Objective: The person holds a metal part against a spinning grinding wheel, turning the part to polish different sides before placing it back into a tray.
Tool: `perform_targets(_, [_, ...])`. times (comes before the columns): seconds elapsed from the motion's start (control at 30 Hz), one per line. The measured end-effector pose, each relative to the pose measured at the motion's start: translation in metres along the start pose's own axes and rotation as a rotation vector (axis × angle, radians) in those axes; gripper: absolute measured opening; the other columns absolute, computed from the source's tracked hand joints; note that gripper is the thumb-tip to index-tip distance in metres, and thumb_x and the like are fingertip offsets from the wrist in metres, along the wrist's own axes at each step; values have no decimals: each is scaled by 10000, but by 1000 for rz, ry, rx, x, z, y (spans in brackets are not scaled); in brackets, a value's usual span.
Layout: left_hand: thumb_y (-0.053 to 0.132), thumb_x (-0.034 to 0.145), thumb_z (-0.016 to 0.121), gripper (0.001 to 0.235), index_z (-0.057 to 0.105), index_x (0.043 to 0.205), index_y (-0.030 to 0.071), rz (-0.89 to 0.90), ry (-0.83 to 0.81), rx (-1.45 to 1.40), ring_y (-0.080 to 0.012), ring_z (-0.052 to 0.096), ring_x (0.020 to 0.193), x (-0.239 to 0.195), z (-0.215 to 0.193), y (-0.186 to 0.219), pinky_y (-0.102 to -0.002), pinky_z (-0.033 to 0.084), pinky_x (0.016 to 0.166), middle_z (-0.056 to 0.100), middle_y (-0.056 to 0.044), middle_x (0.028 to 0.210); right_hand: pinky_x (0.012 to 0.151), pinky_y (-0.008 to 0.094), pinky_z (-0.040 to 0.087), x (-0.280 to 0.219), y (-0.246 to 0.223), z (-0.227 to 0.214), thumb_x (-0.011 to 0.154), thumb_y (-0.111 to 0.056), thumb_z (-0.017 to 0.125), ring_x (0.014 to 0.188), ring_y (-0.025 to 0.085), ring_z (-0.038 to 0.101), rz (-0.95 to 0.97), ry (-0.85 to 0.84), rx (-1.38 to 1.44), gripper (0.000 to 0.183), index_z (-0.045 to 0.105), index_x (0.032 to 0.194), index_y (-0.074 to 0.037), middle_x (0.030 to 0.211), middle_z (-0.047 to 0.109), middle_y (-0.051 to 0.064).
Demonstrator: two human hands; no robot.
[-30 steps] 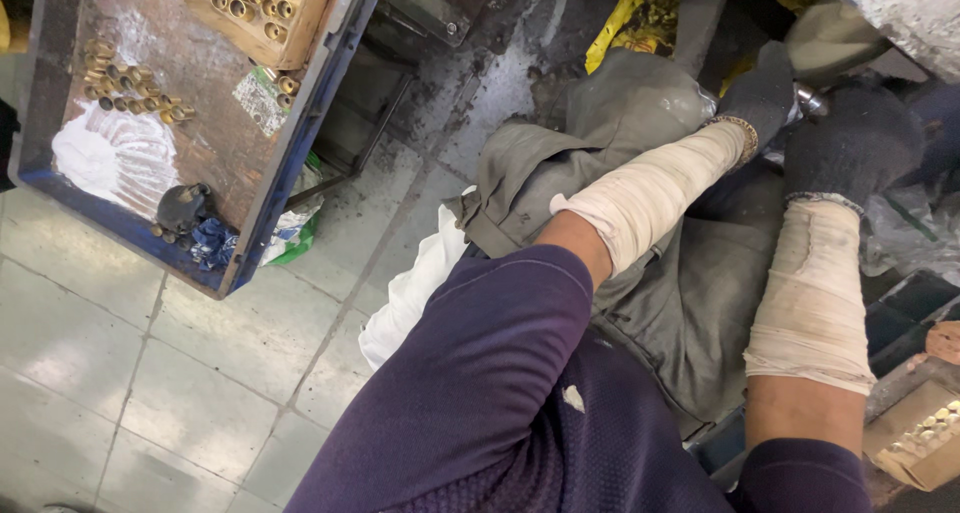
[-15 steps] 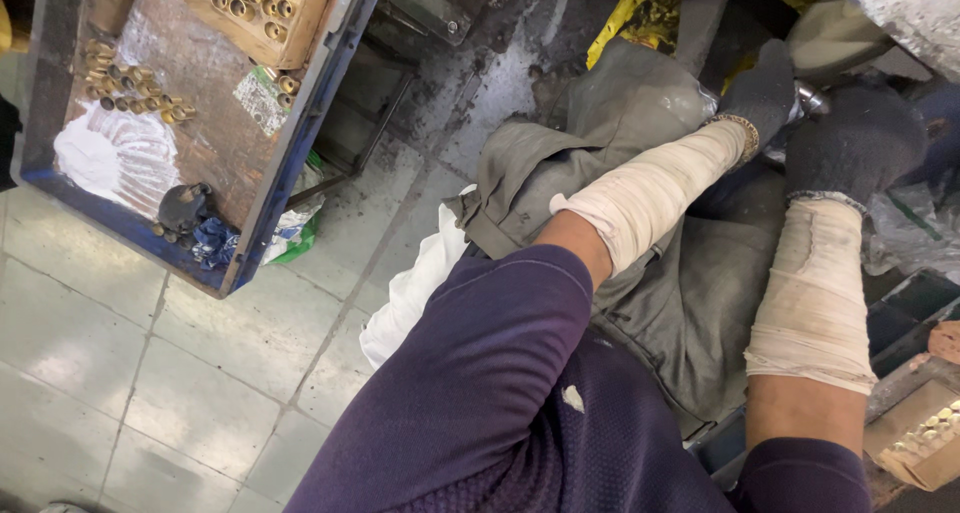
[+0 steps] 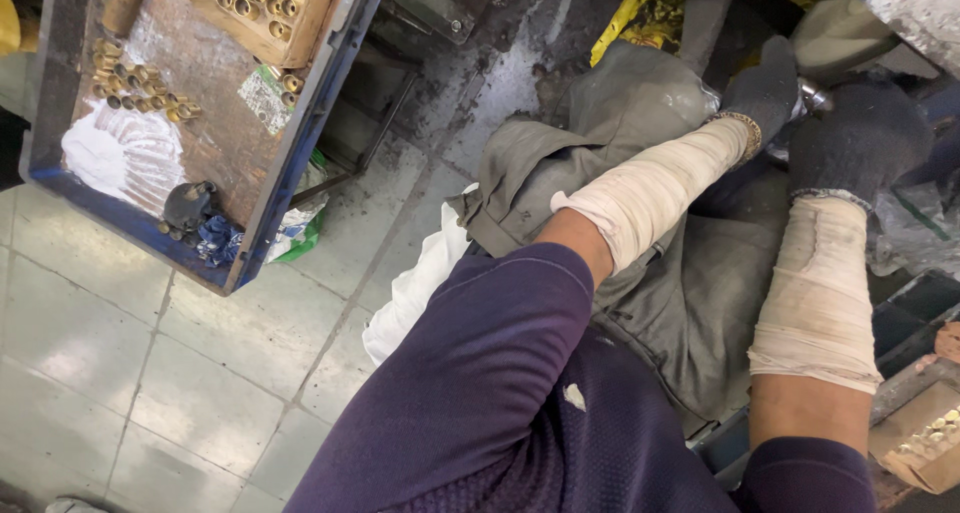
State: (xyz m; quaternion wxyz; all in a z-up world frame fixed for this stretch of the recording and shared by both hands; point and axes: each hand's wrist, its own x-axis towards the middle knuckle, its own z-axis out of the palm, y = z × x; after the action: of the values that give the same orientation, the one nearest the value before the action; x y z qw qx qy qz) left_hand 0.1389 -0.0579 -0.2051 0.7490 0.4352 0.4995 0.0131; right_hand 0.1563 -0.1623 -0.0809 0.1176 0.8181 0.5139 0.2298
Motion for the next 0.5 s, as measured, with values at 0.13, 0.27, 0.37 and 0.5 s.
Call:
perform_targets(0.13, [621, 1032, 208, 907, 717, 1113, -126, -6, -1, -61, -474, 655, 1174, -1, 3, -3, -485, 424, 1066, 719, -373, 1155, 707, 337, 518, -5, 4, 9, 757, -233, 690, 754, 213, 692, -2, -15, 16, 67, 715, 776, -173, 796, 693, 38])
perform_targets(0.27, [523, 957, 292, 723, 654, 1228, -41, 114, 22, 132, -461, 689, 1156, 14, 16, -17, -497, 474, 1019, 745, -324, 1153, 719, 349, 523, -7, 6, 15, 730, -248, 708, 767, 219, 691, -21, 7, -92, 93, 720, 785, -175, 805, 695, 42])
perform_targets(0.37, [449, 901, 355, 645, 607, 1315, 23, 378, 82, 440, -451, 715, 1143, 20, 21, -22, -505, 511, 983, 764, -288, 1151, 703, 356, 514, -9, 7, 16, 704, -252, 700, 756, 232, 681, -13, 11, -40, 104, 720, 771, -175, 786, 689, 50])
perform_targets(0.5, [511, 1125, 303, 710, 671, 1116, -97, 37, 13, -65, -484, 659, 1141, 9, 11, -9, -511, 442, 1040, 699, -375, 1133, 716, 367, 500, -9, 6, 11, 752, -228, 703, 772, 240, 673, 0, 12, 31, 86, 725, 807, -165, 808, 689, 56])
